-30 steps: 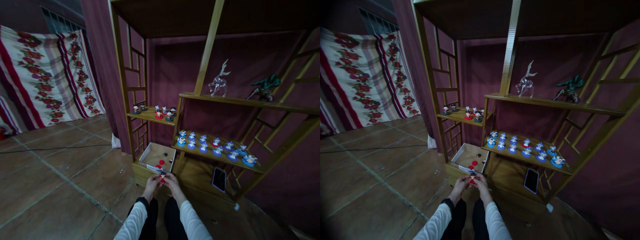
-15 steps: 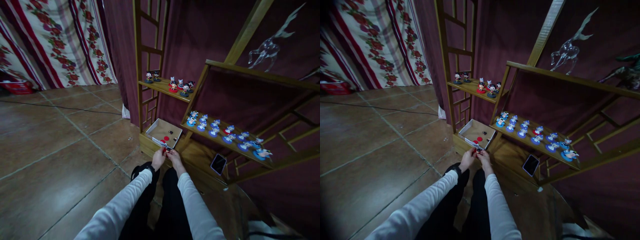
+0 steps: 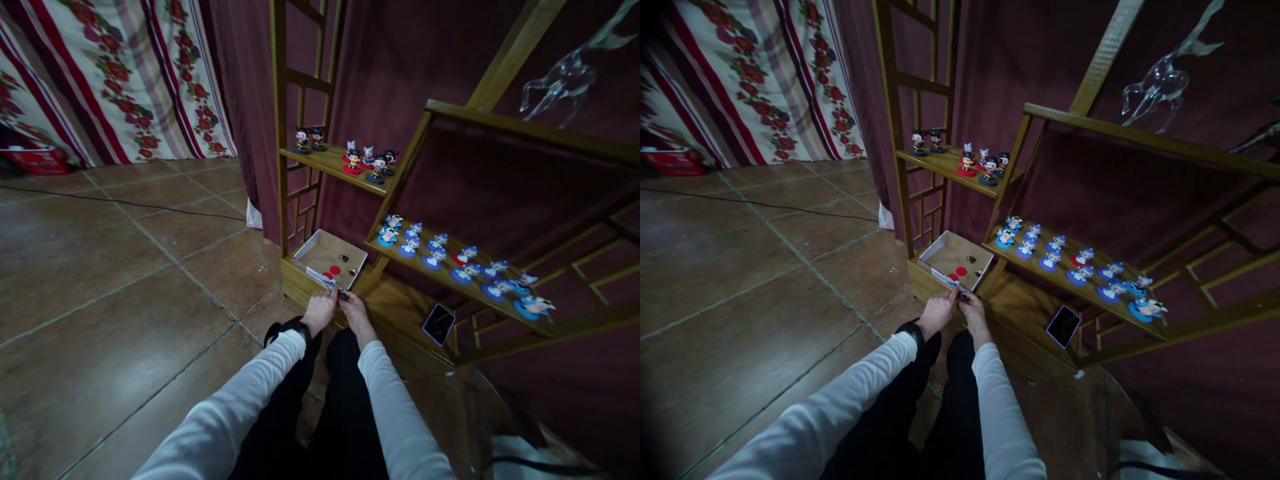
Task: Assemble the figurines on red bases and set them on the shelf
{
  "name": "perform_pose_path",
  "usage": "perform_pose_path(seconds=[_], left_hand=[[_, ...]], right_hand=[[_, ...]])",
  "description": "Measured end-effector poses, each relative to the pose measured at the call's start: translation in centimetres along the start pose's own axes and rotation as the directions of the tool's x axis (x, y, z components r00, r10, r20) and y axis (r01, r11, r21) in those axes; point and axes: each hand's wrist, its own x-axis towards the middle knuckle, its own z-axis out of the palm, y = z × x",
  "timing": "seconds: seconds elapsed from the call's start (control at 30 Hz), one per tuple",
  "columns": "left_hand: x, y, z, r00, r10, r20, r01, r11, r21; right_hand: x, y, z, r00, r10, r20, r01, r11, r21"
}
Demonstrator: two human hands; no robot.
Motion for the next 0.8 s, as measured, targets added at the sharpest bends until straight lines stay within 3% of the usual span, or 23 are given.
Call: perform_pose_path(seconds=[0.27,0.8], left_hand=[[0.05,-0.41,1.04,0.998,0.063,-0.012,-0.063,0.998,0.027],[-0.01,-0.51,0.55,0.994,0.108,0.017,-0.109,0.993,0.046]], right_hand=[[0.30,0.20,-0.33,1.000,0.008,0.005,-0.008,1.000,-0.029],[0.03,0.33,-0.33,1.000,0.022,-0.014,-0.023,0.999,-0.043]])
